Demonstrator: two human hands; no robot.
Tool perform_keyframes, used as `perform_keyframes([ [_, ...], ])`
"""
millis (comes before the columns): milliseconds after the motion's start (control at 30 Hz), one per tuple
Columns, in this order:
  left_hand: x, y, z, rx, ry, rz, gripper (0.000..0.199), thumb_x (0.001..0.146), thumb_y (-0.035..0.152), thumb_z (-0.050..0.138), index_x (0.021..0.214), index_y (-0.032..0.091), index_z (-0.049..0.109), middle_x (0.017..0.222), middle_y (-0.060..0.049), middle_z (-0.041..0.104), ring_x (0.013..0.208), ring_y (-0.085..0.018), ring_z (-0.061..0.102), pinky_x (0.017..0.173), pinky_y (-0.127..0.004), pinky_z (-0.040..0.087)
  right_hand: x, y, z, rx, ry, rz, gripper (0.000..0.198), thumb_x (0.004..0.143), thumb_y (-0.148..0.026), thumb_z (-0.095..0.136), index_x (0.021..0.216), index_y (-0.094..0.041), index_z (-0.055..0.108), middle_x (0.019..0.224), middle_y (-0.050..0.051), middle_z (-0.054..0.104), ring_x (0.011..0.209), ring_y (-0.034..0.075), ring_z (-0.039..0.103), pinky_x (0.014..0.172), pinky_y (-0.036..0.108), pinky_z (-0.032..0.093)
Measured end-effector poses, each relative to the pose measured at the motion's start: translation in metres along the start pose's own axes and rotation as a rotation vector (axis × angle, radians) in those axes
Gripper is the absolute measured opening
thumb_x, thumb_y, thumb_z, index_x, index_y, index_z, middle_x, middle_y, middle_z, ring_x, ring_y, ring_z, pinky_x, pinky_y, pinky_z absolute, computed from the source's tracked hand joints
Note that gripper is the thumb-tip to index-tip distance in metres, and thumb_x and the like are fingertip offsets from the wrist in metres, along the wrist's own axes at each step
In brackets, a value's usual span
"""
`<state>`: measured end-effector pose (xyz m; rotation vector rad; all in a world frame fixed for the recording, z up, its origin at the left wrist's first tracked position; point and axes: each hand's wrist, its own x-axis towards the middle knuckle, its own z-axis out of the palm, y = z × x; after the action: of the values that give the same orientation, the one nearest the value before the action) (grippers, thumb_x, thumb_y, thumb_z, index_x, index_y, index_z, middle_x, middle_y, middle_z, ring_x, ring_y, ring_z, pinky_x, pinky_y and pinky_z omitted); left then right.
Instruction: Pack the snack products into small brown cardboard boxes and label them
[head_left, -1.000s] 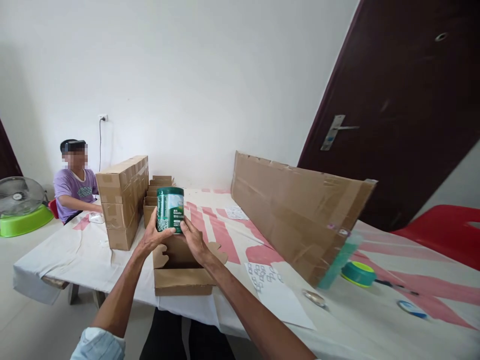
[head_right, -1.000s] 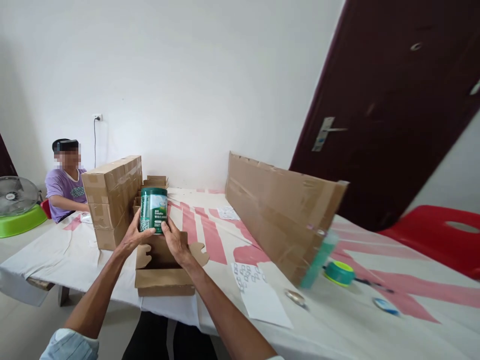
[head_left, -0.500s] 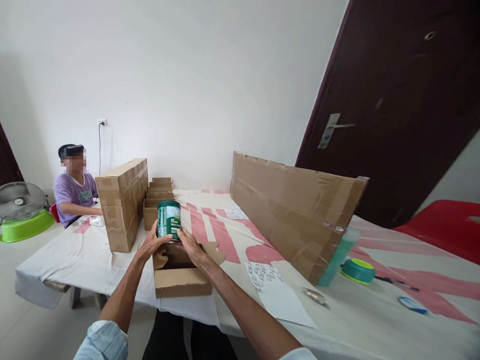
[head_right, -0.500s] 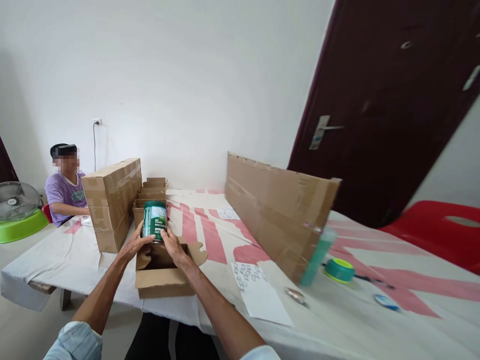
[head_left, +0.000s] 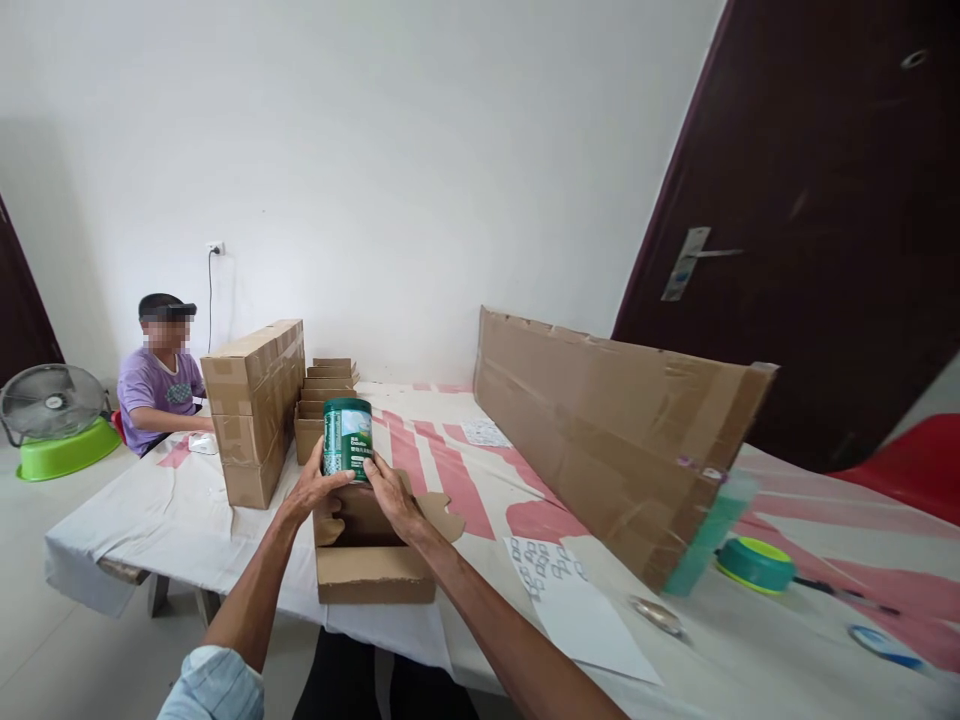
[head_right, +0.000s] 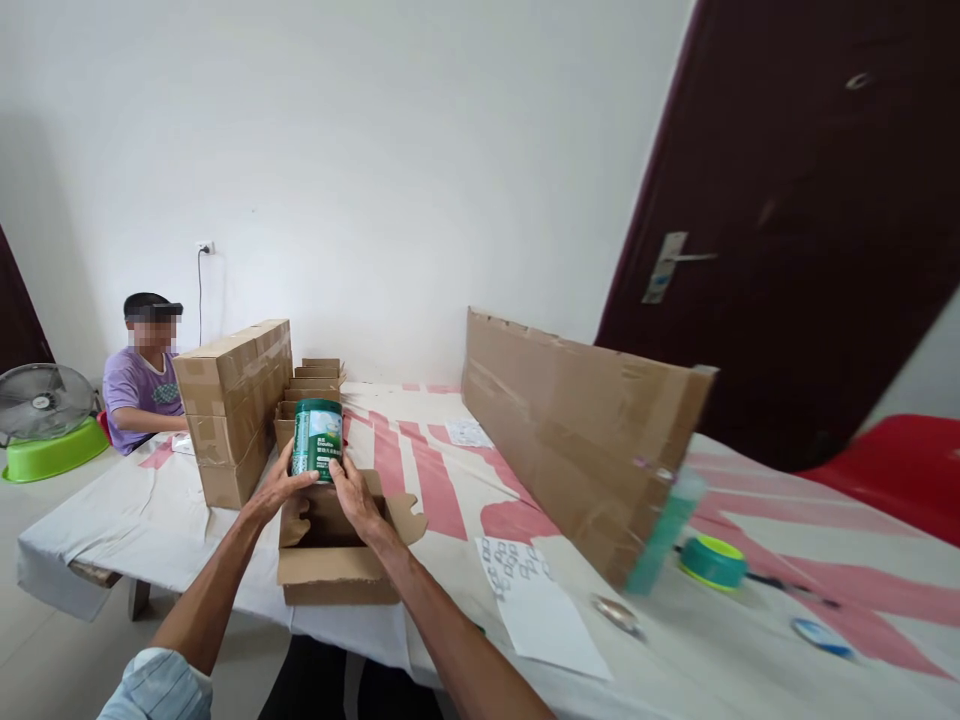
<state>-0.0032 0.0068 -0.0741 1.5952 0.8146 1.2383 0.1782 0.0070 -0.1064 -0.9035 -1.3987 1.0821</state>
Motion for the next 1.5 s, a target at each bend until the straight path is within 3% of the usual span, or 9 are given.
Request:
perform_keyframes([
  [167, 0.001, 0.009, 0.002, -0.028, -0.012, 0.076, 0.107, 0.073, 0.043, 0.089, 0.163, 0.02, 0.037, 0.162, -0.013, 0.048, 0.151, -0.04, 0.042, 0.125, -0.048, 0.036, -0.001, -0.013, 0.002, -0.029, 0.049, -0.087, 0.08, 0.091, -0.074, 0.055, 0.155, -0.025, 0.054, 0.151, 0.011, 0.063, 0.132, 0.036, 0.064, 0.103, 0.055, 0.06],
  [300, 0.004, 0.013, 0.001, -0.043, -0.014, 0.102, 0.112, 0.072, 0.044, 0.09, 0.166, 0.024, 0.033, 0.163, -0.01, 0.047, 0.151, -0.04, 0.042, 0.126, -0.051, 0.035, 0.001, -0.022, 0.005, -0.069, 0.094, -0.179, 0.08, 0.091, -0.076, 0.055, 0.152, -0.024, 0.058, 0.154, 0.009, 0.061, 0.138, 0.037, 0.06, 0.112, 0.055, 0.054],
  [633, -0.004, 0.057, 0.002, 0.032, -0.035, 0.233, 0.122, 0.069, 0.046, 0.094, 0.168, 0.025, 0.026, 0.17, -0.011, 0.036, 0.157, -0.04, 0.033, 0.129, -0.049, 0.031, -0.008, -0.054, 0.013, -0.077, 0.102, -0.335, 0.079, 0.099, -0.072, 0.048, 0.162, -0.025, 0.044, 0.166, 0.008, 0.047, 0.154, 0.03, 0.042, 0.127, 0.051, 0.036],
  [933, -0.017, 0.088, 0.007, 0.066, -0.038, 0.298, 0.126, 0.068, 0.052, 0.095, 0.169, 0.025, 0.023, 0.171, -0.012, 0.035, 0.157, -0.041, 0.033, 0.13, -0.051, 0.031, -0.029, -0.091, 0.016, -0.126, 0.087, -0.414, 0.073, 0.104, -0.067, 0.043, 0.165, -0.027, 0.038, 0.169, 0.006, 0.043, 0.157, 0.027, 0.038, 0.129, 0.048, 0.034],
  [1133, -0.023, 0.099, 0.008, 0.138, -0.057, 0.325, 0.119, 0.077, 0.05, 0.091, 0.169, 0.026, 0.02, 0.171, -0.011, 0.033, 0.157, -0.039, 0.034, 0.128, -0.047, 0.035, -0.039, -0.097, 0.02, -0.133, 0.096, -0.448, 0.071, 0.106, -0.062, 0.042, 0.168, -0.029, 0.032, 0.17, 0.005, 0.042, 0.157, 0.026, 0.038, 0.128, 0.047, 0.035],
  [1233, -0.024, 0.103, 0.009, 0.16, -0.06, 0.333, 0.111, 0.08, 0.049, 0.088, 0.167, 0.025, 0.024, 0.169, -0.012, 0.037, 0.156, -0.038, 0.036, 0.126, -0.046, 0.037, -0.039, -0.094, 0.02, -0.148, 0.098, -0.471, 0.073, 0.106, -0.063, 0.043, 0.169, -0.029, 0.028, 0.171, 0.005, 0.039, 0.157, 0.028, 0.037, 0.129, 0.049, 0.034],
  [1333, -0.023, 0.104, 0.008, 0.182, -0.048, 0.322, 0.1, 0.078, 0.049, 0.09, 0.159, 0.023, 0.038, 0.158, -0.013, 0.049, 0.148, -0.038, 0.045, 0.121, -0.048, 0.042, -0.037, -0.087, 0.019, -0.183, 0.109, -0.471, 0.077, 0.105, -0.063, 0.044, 0.17, -0.028, 0.024, 0.174, 0.006, 0.033, 0.16, 0.029, 0.032, 0.13, 0.051, 0.032],
  [1500, -0.02, 0.101, 0.005, 0.152, 0.033, 0.209, 0.086, 0.065, 0.048, 0.098, 0.134, 0.017, 0.058, 0.131, -0.014, 0.068, 0.124, -0.037, 0.064, 0.103, -0.046, 0.054, -0.03, -0.07, 0.014, -0.277, 0.104, -0.425, 0.08, 0.105, -0.063, 0.045, 0.171, -0.026, 0.02, 0.177, 0.009, 0.025, 0.163, 0.029, 0.025, 0.132, 0.054, 0.024],
])
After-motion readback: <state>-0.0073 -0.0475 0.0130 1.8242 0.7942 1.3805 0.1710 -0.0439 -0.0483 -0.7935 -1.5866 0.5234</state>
